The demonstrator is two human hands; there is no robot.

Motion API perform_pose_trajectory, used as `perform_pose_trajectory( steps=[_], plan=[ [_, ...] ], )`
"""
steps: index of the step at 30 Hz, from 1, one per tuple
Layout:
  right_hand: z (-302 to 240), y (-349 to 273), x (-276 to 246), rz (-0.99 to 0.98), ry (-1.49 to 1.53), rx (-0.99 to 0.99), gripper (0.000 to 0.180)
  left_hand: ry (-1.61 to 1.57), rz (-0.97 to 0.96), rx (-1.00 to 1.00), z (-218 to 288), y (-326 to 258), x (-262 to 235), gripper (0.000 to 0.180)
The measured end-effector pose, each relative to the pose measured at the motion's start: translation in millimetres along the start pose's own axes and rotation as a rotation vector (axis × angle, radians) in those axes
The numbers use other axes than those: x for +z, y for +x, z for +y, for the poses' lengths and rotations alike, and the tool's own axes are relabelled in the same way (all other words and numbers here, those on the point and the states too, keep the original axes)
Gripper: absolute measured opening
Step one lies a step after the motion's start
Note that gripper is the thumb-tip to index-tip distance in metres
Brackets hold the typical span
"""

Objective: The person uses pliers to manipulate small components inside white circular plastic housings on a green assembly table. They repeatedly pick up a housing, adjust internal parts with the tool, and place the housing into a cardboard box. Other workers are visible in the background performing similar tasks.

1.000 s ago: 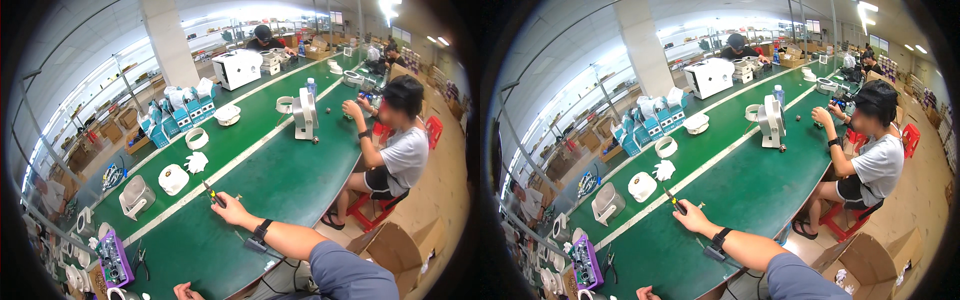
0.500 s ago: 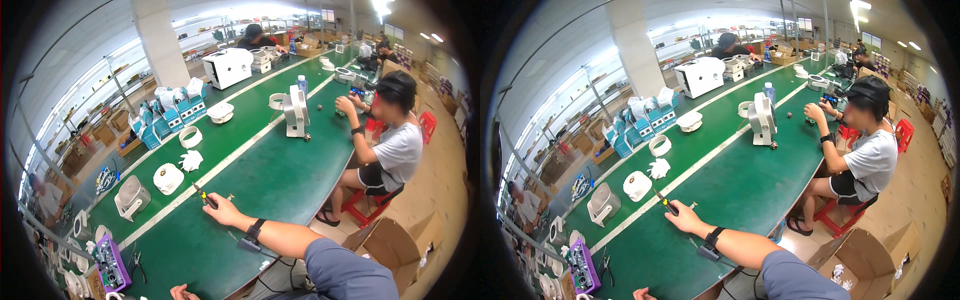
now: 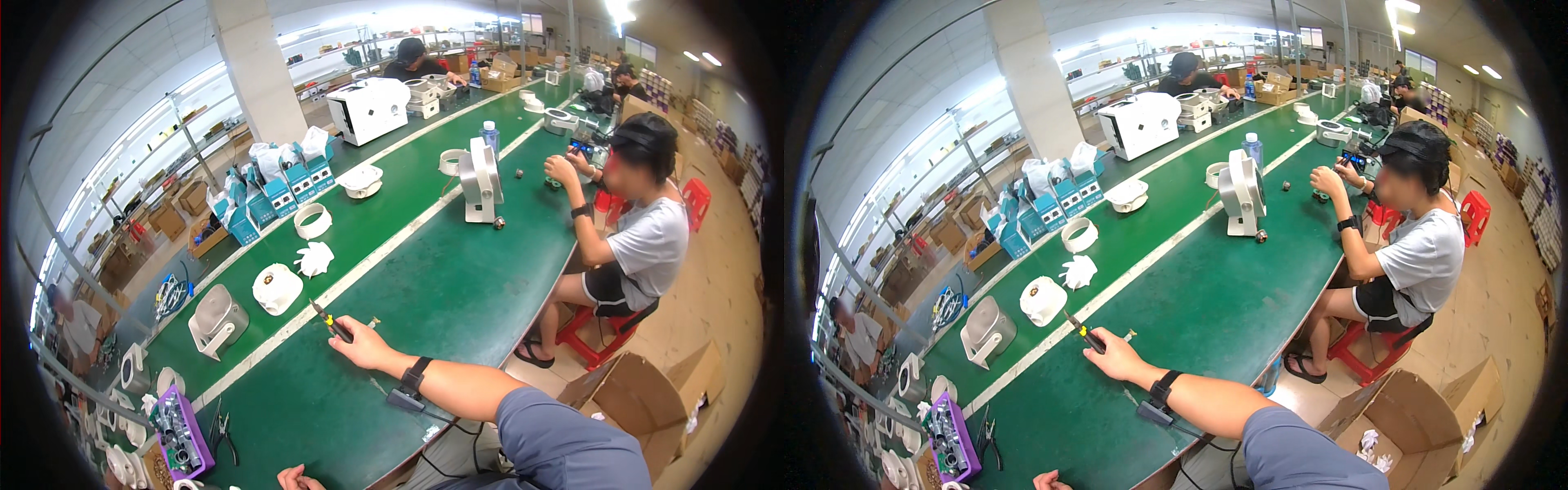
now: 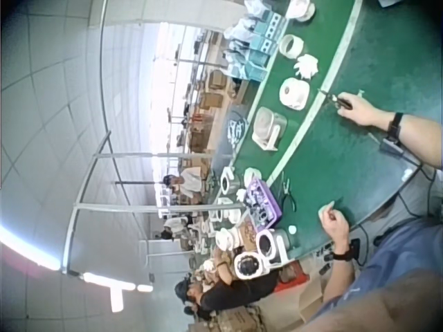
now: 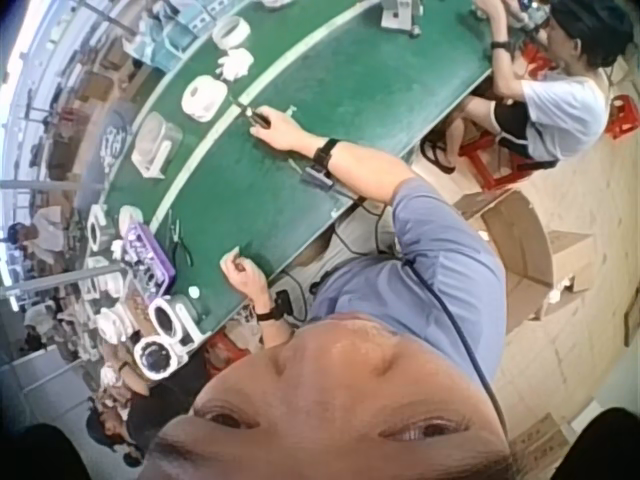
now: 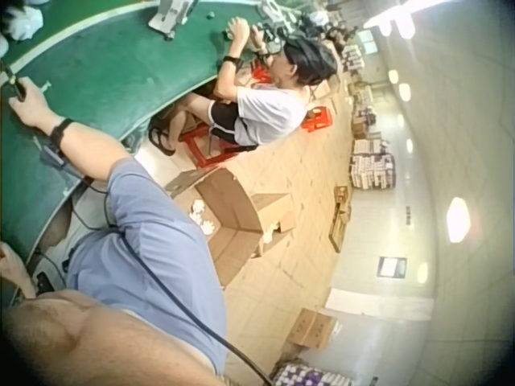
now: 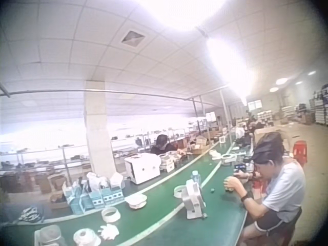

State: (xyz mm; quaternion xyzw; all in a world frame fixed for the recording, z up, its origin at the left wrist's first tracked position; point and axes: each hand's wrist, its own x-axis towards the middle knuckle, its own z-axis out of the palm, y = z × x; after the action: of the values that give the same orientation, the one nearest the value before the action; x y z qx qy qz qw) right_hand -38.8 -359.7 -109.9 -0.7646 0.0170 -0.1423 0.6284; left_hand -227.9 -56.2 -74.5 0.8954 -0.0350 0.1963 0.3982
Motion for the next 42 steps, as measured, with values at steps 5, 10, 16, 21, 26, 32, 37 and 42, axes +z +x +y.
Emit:
perform_pose_trajectory(
  steps=[5,10,16,21,26,32,37,42],
  plan=[
    [-1.8,-0.1,-1.1,-0.018,-0.009,0.002,0.034,0.006,0.025,0.041,-3.4,-1.2,1.1,0.026],
    [-4.1,-0.5,-2.5,-0.020,-0.018,0.032,0.034,-0.029,0.012,0.003,-5.7,-2.5,1.8,0.024],
    [-0.2,0.2,-1.4,-0.009,-0.009,0.023,0.040,-0.041,0.008,-0.015,-5.3,-2.1,3.3,0.020],
    [2.5,0.7,-3.5,-0.009,0.002,0.009,0.041,-0.012,-0.081,-0.025,-1.8,-0.4,1.9,0.016],
    [-6.1,1.0,-0.8,-0.039,0.008,0.045,0.040,-0.018,-0.143,-0.145,-17.2,-6.7,-0.3,0.024],
    [8.4,6.7,-5.6,0.045,0.029,0.001,0.037,-0.290,-0.198,-0.180,-28.6,8.5,2.4,0.008],
    [12.6,10.6,-4.8,0.126,0.222,0.068,0.030,-0.332,-0.631,-0.087,28.0,41.3,-60.8,0.026],
    [5.3,10.7,1.4,0.125,0.231,0.108,0.032,-0.229,-0.808,0.025,85.2,95.2,-114.2,0.040]
  ],
)
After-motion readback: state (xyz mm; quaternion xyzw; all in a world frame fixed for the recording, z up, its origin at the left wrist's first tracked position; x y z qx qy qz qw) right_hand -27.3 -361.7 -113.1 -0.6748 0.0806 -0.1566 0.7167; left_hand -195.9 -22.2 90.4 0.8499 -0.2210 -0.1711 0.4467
